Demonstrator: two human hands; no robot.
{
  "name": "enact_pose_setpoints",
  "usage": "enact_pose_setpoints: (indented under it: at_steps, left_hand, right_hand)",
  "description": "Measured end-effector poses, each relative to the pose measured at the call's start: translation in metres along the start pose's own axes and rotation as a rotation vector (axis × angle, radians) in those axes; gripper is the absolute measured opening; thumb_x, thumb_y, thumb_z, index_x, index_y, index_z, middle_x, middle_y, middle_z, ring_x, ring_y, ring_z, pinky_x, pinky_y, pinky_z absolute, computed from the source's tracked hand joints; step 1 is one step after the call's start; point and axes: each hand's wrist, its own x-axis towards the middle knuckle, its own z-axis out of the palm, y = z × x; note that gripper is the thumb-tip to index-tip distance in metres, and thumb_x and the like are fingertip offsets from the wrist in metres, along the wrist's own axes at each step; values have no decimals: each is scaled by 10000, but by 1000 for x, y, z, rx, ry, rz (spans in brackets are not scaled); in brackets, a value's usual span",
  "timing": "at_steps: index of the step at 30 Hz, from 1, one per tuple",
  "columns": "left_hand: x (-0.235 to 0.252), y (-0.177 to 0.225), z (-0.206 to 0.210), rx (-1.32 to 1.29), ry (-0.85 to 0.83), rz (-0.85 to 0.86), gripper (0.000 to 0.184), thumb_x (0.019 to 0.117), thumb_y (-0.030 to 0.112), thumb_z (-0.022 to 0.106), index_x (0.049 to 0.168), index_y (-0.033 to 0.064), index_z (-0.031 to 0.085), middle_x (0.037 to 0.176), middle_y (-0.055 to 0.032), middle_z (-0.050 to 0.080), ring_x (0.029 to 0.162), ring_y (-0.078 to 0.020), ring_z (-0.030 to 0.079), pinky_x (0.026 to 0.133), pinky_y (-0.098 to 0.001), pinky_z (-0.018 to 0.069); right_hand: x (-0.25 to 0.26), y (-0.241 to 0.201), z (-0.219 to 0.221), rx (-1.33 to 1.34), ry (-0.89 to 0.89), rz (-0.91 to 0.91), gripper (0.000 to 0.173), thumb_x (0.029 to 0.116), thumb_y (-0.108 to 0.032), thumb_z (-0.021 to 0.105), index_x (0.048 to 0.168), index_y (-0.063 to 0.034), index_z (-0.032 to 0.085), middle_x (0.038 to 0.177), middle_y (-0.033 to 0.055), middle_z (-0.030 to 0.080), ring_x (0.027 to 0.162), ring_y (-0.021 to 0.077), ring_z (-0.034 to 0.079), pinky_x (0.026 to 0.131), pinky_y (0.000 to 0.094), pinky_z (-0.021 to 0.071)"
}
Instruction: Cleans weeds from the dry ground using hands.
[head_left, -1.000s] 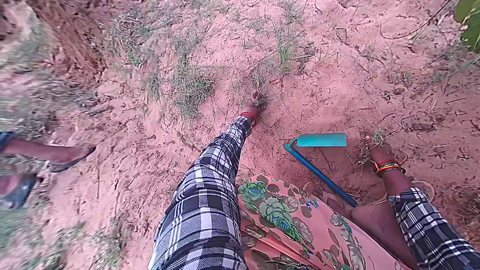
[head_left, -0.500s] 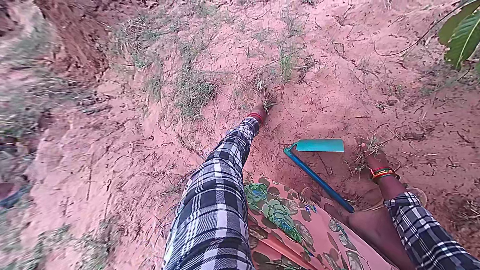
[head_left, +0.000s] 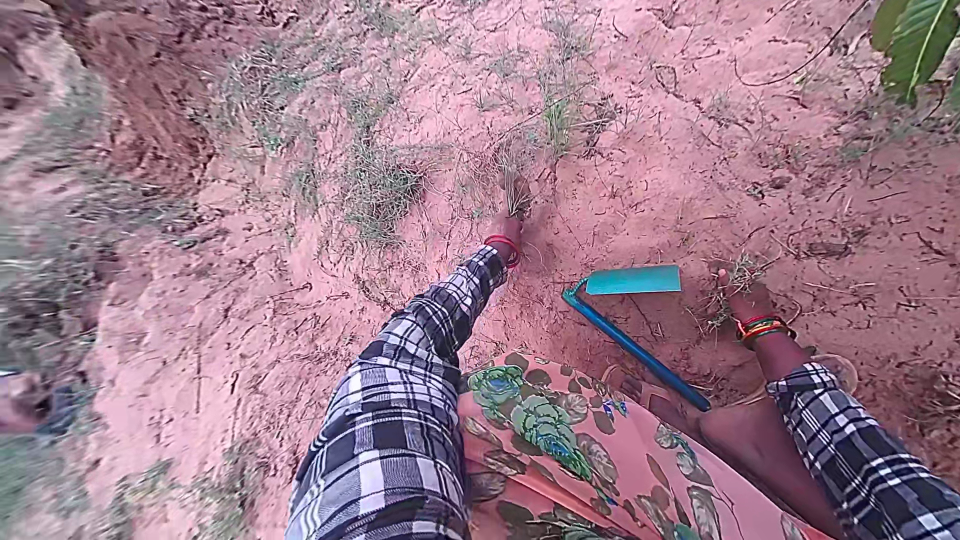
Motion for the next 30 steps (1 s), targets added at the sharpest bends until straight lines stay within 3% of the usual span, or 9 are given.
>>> enact_pose_setpoints:
  at_steps: [3,5,9,14,20,23,25,28,30]
  left_hand:
    - [9,-7,-29,84,-162,121,419,1081,270,508,1271,-87,619,1204,-312,638,1144,-428,605,1017,-613,428]
    - [-1,0,-37,226,-335,215,403,1018,277,659,1236,-62,657,1174,-290,669,1125,-417,634,1014,-613,443]
    - [-23,6,-6,408,-462,405,475,874,190,830,1251,-41,656,1160,-282,690,1127,-445,656,1013,-654,462]
    - [-34,3,27,600,-484,428,495,934,266,747,1368,63,621,1207,-262,693,1156,-471,654,974,-717,464]
    - [-35,10,30,711,-508,392,323,1041,218,574,1272,9,657,1213,-274,684,1189,-475,637,986,-712,455]
    - [-28,9,17,806,-429,386,300,1015,158,562,1227,-28,665,1191,-295,679,1164,-493,643,929,-718,480]
    - [-18,6,-1,799,-315,347,311,1005,156,559,1246,-10,663,1188,-300,681,1156,-504,644,913,-722,485]
    - [-9,31,-66,581,49,216,344,1047,176,485,1254,-50,640,1223,-337,657,1204,-523,616,981,-719,452]
    - [-4,50,-124,403,341,138,420,1077,218,421,1331,-74,583,1305,-333,624,1288,-478,582,1072,-652,422]
  right_hand:
    - [-1,1,-1,6,4,2,621,1086,-379,533,1419,142,471,1371,365,560,1327,436,541,1138,543,389]
    - [0,2,-1,2,-6,6,628,1087,-384,529,1418,146,466,1359,369,561,1308,441,549,1126,552,394]
    - [1,0,-2,-19,-9,8,602,1088,-381,528,1388,140,504,1339,360,583,1299,432,563,1121,557,398]
    - [-2,-1,-3,-27,-6,-26,560,1093,-369,520,1351,127,549,1311,347,602,1271,422,577,1102,553,411]
    - [0,-1,0,-20,2,-15,564,1087,-366,533,1368,123,539,1326,337,602,1286,404,577,1114,535,408]
    - [2,2,0,-15,-6,-8,596,1088,-347,537,1429,136,464,1378,353,561,1324,422,547,1139,535,392]
    - [2,1,0,-24,1,-29,581,1087,-354,537,1407,130,495,1353,352,579,1307,422,559,1129,541,395]
    - [2,-1,0,-36,4,-26,585,1088,-359,534,1405,131,499,1360,349,579,1327,422,549,1142,543,384]
    - [1,2,0,-26,3,-32,579,1089,-331,537,1424,137,478,1386,351,563,1349,415,535,1156,532,373]
